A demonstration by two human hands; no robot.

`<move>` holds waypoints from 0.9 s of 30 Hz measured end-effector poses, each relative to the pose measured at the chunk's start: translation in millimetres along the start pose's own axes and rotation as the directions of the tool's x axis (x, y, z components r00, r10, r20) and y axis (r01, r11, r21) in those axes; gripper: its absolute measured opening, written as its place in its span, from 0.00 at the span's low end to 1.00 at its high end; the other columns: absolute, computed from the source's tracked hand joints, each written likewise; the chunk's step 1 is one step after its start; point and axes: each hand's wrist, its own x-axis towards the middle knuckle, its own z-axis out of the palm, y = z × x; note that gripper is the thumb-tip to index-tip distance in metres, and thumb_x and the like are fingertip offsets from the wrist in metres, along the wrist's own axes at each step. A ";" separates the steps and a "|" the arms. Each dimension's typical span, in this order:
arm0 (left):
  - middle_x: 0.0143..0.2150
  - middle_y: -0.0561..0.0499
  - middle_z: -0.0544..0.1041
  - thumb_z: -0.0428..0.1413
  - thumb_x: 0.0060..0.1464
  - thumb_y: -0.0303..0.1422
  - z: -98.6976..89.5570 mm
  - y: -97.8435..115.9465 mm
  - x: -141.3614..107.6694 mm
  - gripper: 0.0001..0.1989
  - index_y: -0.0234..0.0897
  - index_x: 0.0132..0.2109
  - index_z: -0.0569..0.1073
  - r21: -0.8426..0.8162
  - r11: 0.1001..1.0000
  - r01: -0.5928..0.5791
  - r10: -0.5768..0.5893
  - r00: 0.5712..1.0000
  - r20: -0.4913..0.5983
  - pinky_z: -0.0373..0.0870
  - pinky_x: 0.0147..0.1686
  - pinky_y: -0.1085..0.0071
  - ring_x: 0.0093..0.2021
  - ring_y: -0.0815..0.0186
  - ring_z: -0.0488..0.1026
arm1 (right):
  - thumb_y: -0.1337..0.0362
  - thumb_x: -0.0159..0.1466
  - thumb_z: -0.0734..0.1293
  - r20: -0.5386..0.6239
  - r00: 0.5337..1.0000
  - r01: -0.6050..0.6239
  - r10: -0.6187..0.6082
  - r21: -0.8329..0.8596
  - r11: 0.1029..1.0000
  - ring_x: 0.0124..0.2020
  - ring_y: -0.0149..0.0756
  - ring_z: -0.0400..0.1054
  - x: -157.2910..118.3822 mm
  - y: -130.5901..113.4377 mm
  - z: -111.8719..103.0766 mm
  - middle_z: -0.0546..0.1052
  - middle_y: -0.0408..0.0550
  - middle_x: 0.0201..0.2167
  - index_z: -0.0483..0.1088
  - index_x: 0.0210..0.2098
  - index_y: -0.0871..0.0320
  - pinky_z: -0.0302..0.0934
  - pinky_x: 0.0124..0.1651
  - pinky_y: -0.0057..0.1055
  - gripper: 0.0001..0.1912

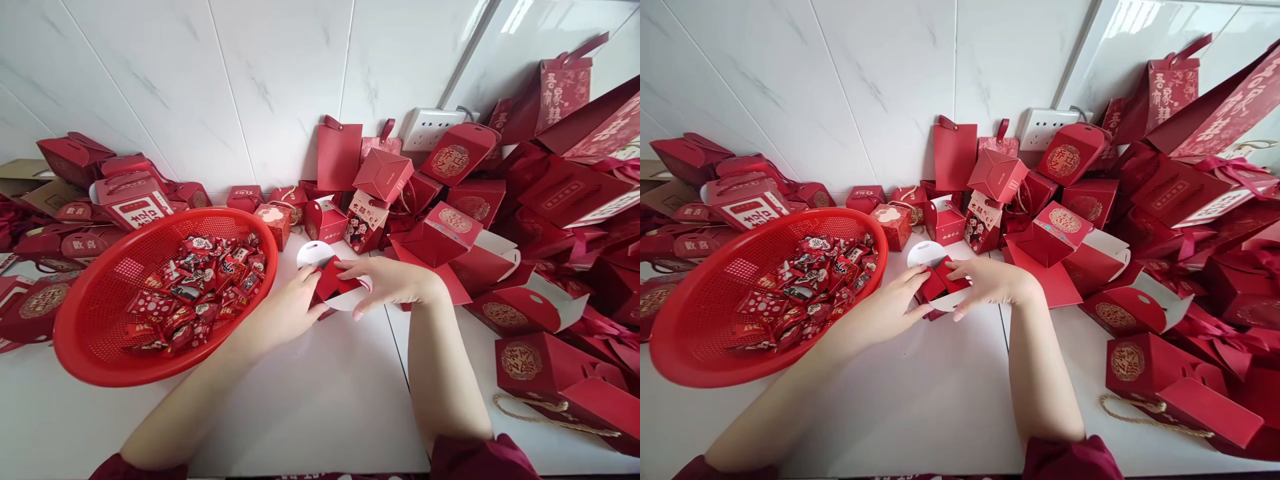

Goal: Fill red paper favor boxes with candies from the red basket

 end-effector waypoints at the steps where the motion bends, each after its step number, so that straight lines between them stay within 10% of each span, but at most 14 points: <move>1: 0.66 0.45 0.66 0.51 0.64 0.46 -0.1 0.5 -0.3 0.26 0.45 0.66 0.62 -0.006 1.000 0.007 -0.007 1.000 -0.011 0.71 0.57 0.59 0.59 0.53 0.72 | 0.47 0.46 0.78 0.013 1.000 0.019 -0.019 -0.015 1.000 0.69 0.57 0.54 0.3 -0.5 0.2 0.59 0.47 0.71 0.69 0.62 0.52 0.57 0.65 0.41 0.46; 9: 0.68 0.39 0.60 0.52 0.64 0.44 2.9 1.6 2.7 0.27 0.40 0.66 0.60 0.188 0.981 0.044 0.009 0.961 -0.275 0.65 0.63 0.54 0.68 0.49 0.61 | 0.59 0.64 0.65 -0.066 0.992 0.110 -0.107 0.035 0.993 0.48 0.42 0.74 4.5 -6.8 3.8 0.78 0.46 0.50 0.73 0.56 0.50 0.68 0.48 0.34 0.21; 14: 0.74 0.31 0.42 0.51 0.64 0.43 15.6 -8.9 8.7 0.36 0.35 0.71 0.46 0.181 0.979 0.097 -0.052 0.969 -0.241 0.49 0.69 0.45 0.75 0.44 0.38 | 0.64 0.57 0.70 -0.277 0.959 0.061 -0.056 0.011 0.998 0.53 0.43 0.70 19.4 -3.1 14.5 0.68 0.51 0.62 0.58 0.67 0.49 0.68 0.49 0.35 0.39; 20: 0.73 0.30 0.50 0.55 0.62 0.42 22.4 -17.4 14.9 0.45 0.37 0.73 0.35 0.088 0.993 0.083 -0.064 0.977 -0.203 0.57 0.67 0.47 0.74 0.44 0.48 | 0.65 0.58 0.69 -0.168 0.986 0.009 0.012 0.125 0.992 0.29 0.31 0.74 22.6 -8.1 19.4 0.49 0.55 0.73 0.34 0.74 0.41 0.70 0.31 0.33 0.54; 27: 0.63 0.37 0.69 0.58 0.61 0.36 9.5 -4.2 11.0 0.40 0.36 0.72 0.47 0.208 0.978 0.006 0.048 0.967 -0.252 0.66 0.61 0.53 0.64 0.49 0.67 | 0.71 0.56 0.68 -0.300 0.944 0.126 -0.137 -0.057 0.990 0.61 0.46 0.65 15.7 -9.9 13.4 0.66 0.46 0.66 0.59 0.68 0.47 0.65 0.59 0.38 0.41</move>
